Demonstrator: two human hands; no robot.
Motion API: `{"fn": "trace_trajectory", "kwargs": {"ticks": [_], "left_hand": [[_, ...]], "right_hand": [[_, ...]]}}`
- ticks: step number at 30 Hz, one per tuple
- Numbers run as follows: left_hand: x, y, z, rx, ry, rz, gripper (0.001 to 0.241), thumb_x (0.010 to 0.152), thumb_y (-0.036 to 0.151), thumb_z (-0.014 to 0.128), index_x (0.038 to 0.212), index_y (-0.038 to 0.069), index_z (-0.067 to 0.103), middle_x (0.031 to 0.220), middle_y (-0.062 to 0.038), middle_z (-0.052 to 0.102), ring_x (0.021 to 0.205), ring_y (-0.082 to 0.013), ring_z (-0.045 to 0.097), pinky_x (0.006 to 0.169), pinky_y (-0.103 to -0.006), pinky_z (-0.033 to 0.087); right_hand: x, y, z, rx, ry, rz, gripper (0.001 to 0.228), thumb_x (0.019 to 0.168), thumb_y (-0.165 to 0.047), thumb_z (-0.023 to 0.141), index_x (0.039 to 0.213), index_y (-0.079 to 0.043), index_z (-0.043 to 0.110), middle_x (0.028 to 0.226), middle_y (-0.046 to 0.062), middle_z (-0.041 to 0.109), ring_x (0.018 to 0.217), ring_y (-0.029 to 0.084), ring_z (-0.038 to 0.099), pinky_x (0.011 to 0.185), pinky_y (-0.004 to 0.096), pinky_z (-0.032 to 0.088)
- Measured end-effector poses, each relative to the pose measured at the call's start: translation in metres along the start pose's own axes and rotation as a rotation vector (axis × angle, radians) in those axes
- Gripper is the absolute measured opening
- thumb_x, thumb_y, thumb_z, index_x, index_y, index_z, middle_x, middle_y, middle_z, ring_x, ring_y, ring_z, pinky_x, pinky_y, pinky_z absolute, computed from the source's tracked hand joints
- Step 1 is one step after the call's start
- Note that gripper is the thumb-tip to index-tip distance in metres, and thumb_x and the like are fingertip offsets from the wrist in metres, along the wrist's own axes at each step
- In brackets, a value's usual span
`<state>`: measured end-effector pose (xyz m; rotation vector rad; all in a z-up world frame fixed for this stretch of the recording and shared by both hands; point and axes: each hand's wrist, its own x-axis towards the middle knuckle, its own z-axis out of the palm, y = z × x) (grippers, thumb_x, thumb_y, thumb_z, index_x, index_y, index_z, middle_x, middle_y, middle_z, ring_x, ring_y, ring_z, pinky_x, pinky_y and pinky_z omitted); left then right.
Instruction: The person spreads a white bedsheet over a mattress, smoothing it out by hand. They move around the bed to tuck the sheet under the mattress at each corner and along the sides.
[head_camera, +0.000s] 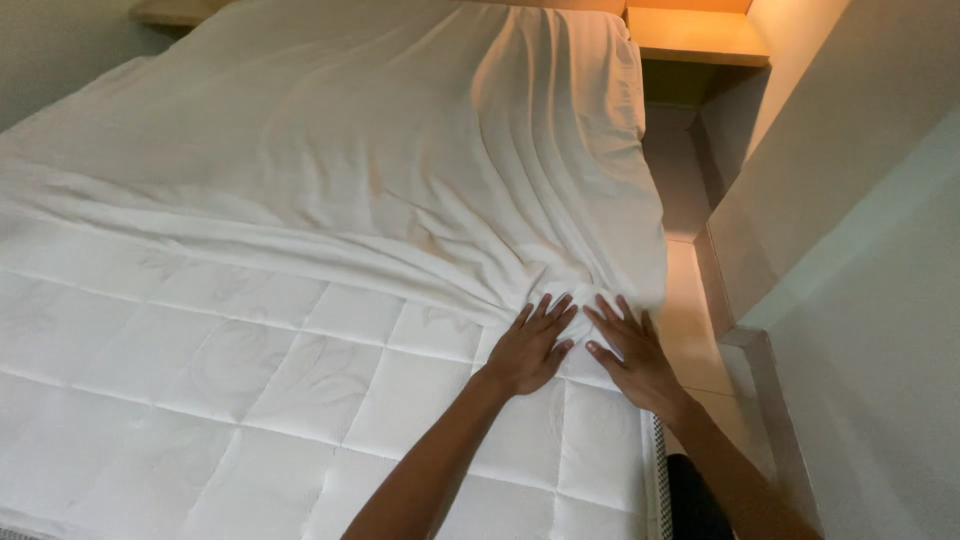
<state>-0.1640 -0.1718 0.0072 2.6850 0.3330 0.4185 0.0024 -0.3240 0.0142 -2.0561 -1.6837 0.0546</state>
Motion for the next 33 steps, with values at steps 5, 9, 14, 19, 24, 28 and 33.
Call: {"fn": "trace_trajectory", "kwargs": {"ticks": [5, 9, 14, 19, 24, 28, 33], "left_hand": [[0.000, -0.036, -0.044, 0.104, 0.168, -0.076, 0.059, 0.108, 0.033, 0.039, 0.161, 0.009, 0.031, 0.171, -0.012, 0.024, 0.160, -0.0325, 0.015, 0.130, -0.0489, 0.012], [0.019, -0.137, -0.065, 0.355, 0.324, -0.204, 0.066, 0.105, 0.036, 0.039, 0.162, 0.006, 0.025, 0.171, -0.015, 0.021, 0.158, -0.0339, 0.013, 0.127, -0.0495, 0.011], [-0.011, -0.195, -0.076, 0.362, 0.164, -0.445, 0.069, 0.105, 0.043, 0.037, 0.163, 0.008, 0.023, 0.172, -0.010, 0.018, 0.159, -0.0309, 0.011, 0.128, -0.0471, 0.010], [-0.020, -0.219, -0.065, 0.380, 0.220, -0.500, 0.066, 0.106, 0.041, 0.035, 0.162, 0.009, 0.025, 0.172, -0.009, 0.020, 0.159, -0.0297, 0.013, 0.128, -0.0480, 0.010], [-0.037, -0.192, -0.063, 0.313, 0.257, -0.477, 0.062, 0.109, 0.039, 0.034, 0.163, 0.009, 0.032, 0.173, -0.008, 0.024, 0.162, -0.0280, 0.016, 0.132, -0.0461, 0.014], [-0.029, -0.207, -0.054, 0.310, 0.248, -0.501, 0.064, 0.104, 0.041, 0.036, 0.159, 0.009, 0.031, 0.170, -0.008, 0.023, 0.157, -0.0292, 0.015, 0.126, -0.0484, 0.012], [-0.025, -0.206, -0.057, 0.232, 0.144, -0.578, 0.062, 0.107, 0.043, 0.034, 0.159, 0.009, 0.031, 0.171, -0.008, 0.024, 0.158, -0.0308, 0.016, 0.128, -0.0474, 0.012]], "right_hand": [[0.050, -0.038, 0.005, -0.044, 0.155, -0.019, 0.059, 0.106, -0.042, 0.042, 0.160, -0.019, 0.036, 0.171, 0.009, 0.026, 0.160, 0.032, 0.011, 0.125, 0.059, 0.003], [0.126, -0.089, 0.023, -0.043, 0.212, -0.068, 0.067, 0.106, -0.050, 0.042, 0.162, -0.015, 0.031, 0.170, 0.013, 0.026, 0.159, 0.035, 0.016, 0.124, 0.060, 0.008], [0.166, -0.119, 0.077, -0.104, 0.026, -0.038, 0.074, 0.104, -0.057, 0.042, 0.162, -0.014, 0.028, 0.170, 0.012, 0.024, 0.157, 0.035, 0.015, 0.124, 0.060, 0.009], [0.175, -0.123, 0.121, -0.096, -0.082, -0.043, 0.070, 0.103, -0.057, 0.039, 0.161, -0.018, 0.031, 0.169, 0.008, 0.025, 0.158, 0.031, 0.016, 0.126, 0.054, 0.011], [0.167, -0.124, 0.121, -0.133, -0.058, -0.071, 0.067, 0.107, -0.056, 0.036, 0.162, -0.017, 0.032, 0.172, 0.006, 0.026, 0.161, 0.028, 0.016, 0.130, 0.052, 0.011], [0.173, -0.113, 0.134, -0.159, -0.181, -0.048, 0.071, 0.103, -0.056, 0.035, 0.161, -0.016, 0.027, 0.170, 0.009, 0.019, 0.156, 0.030, 0.012, 0.123, 0.053, 0.008], [0.190, -0.101, 0.121, -0.043, -0.090, 0.061, 0.065, 0.109, -0.049, 0.026, 0.163, -0.013, 0.029, 0.172, 0.007, 0.023, 0.160, 0.028, 0.017, 0.128, 0.054, 0.012]]}}
